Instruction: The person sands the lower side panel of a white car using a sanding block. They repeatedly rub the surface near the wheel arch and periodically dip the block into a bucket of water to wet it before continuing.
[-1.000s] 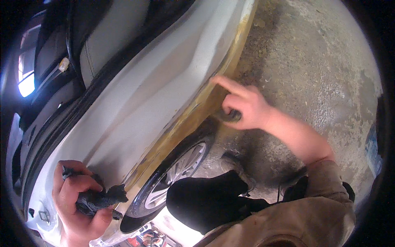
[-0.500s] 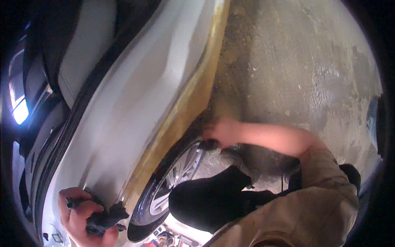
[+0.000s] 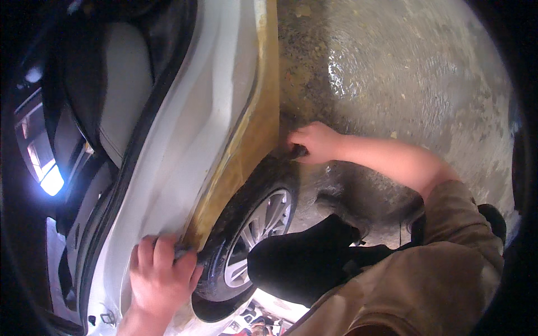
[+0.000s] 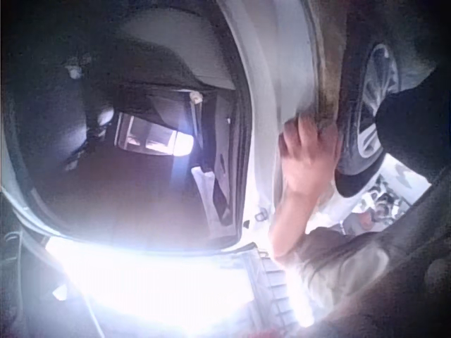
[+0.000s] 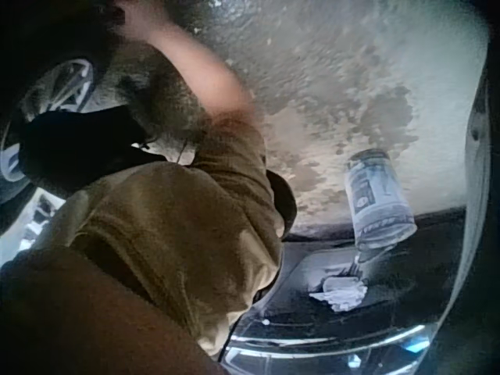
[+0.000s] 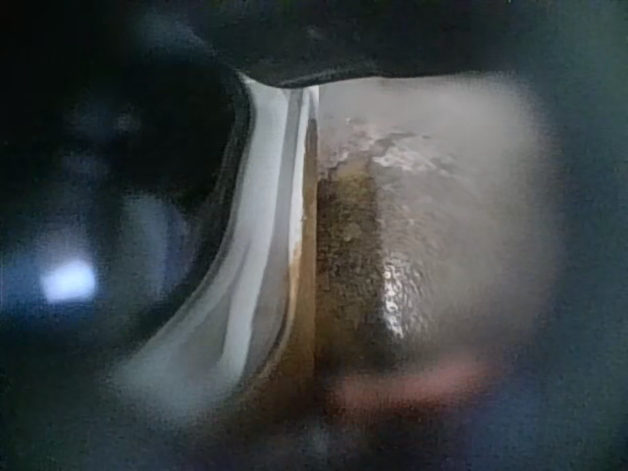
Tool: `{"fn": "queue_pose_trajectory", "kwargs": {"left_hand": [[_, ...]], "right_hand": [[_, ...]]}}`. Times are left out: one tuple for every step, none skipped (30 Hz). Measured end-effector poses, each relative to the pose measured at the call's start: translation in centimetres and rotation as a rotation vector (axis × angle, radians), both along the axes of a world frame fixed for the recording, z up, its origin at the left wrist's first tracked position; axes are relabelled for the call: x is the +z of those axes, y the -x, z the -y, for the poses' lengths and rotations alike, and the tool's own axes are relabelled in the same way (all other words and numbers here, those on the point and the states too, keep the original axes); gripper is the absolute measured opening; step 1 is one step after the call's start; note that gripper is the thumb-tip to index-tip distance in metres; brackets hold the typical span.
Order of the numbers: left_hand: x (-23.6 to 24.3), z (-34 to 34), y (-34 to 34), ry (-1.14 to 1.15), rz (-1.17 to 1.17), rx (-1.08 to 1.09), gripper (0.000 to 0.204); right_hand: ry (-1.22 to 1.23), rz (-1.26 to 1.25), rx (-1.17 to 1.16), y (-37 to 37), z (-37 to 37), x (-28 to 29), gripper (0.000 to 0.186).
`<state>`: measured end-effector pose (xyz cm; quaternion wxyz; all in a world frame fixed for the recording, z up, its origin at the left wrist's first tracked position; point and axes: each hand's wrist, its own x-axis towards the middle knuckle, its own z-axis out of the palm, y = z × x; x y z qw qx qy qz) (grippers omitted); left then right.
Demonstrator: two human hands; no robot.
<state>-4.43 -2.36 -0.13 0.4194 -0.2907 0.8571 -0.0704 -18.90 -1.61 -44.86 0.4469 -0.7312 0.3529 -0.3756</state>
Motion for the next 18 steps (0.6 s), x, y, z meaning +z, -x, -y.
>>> {"fn": "queue_pose_trajectory", "kwargs": {"left_hand": [[-0.7,0.5,0.3,-0.007,0.017,0.006,0.035],[-1.5,1.1,0.7,-0.017,0.041,0.029,0.034],[-2.5,1.7,0.9,-0.01,-0.013,-0.012,0.033],[-3.5,2.2,1.2,-0.009,-0.01,-0.028,0.032],[-4.5,2.7,1.6,-0.009,-0.009,-0.043,0.032],[-5.4,3.2,1.9,-0.01,-0.007,-0.057,0.031],[-6.3,3.8,2.2,-0.018,-0.02,-0.068,0.028],[-7.3,4.4,2.5,-0.027,-0.035,-0.077,0.024],[-8.3,5.2,2.8,-0.031,-0.051,-0.087,0.021],[-9.3,6.1,3.1,-0.045,-0.071,-0.114,0.022],[-10.3,7.0,3.4,-0.058,-0.091,-0.137,0.023],[-11.2,7.9,3.7,-0.068,-0.11,-0.158,0.024],[-12.1,8.7,4.0,-0.095,-0.121,-0.161,0.027],[-12.8,9.4,4.3,-0.118,-0.129,-0.157,0.029],[-13.5,10.0,4.5,-0.143,-0.134,-0.147,0.032],[-14.2,10.4,4.6,-0.128,-0.136,-0.141,0.032],[-14.8,10.7,4.7,-0.112,-0.141,-0.136,0.032],[-15.3,11.0,4.8,-0.094,-0.153,-0.137,0.032]], "right_hand": [[0.014,0.066,-0.065,0.2,0.0,0.1,0.032],[-0.005,0.094,-0.084,0.5,0.1,0.2,0.032],[-0.036,0.107,-0.089,0.7,0.1,0.4,0.031],[-0.04,0.131,-0.134,0.9,0.1,0.5,0.03],[-0.054,0.139,-0.168,1.1,0.2,0.6,0.03],[-0.067,0.15,-0.222,1.3,0.2,0.8,0.029],[-0.069,0.17,-0.276,1.6,0.3,0.9,0.027],[-0.118,0.198,-0.28,1.8,0.3,1.1,0.026],[-0.162,0.224,-0.309,2.0,0.3,1.2,0.025],[-0.18,0.277,-0.327,2.3,0.3,1.4,0.025],[-0.194,0.224,-0.336,2.5,0.3,1.6,0.025],[-0.307,0.195,-0.374,2.8,0.3,1.8,0.027],[-0.402,0.185,-0.398,3.0,0.3,2.0,0.03],[-0.495,0.176,-0.414,3.2,0.2,2.3,0.033],[-0.434,0.269,-0.491,3.4,0.2,2.5,0.038],[-0.401,0.374,-0.56,3.5,0.2,2.8,0.036],[-0.497,0.42,-0.583,3.6,0.3,3.0,0.034],[-0.581,0.481,-0.627,3.6,0.3,3.3,0.033]]}}
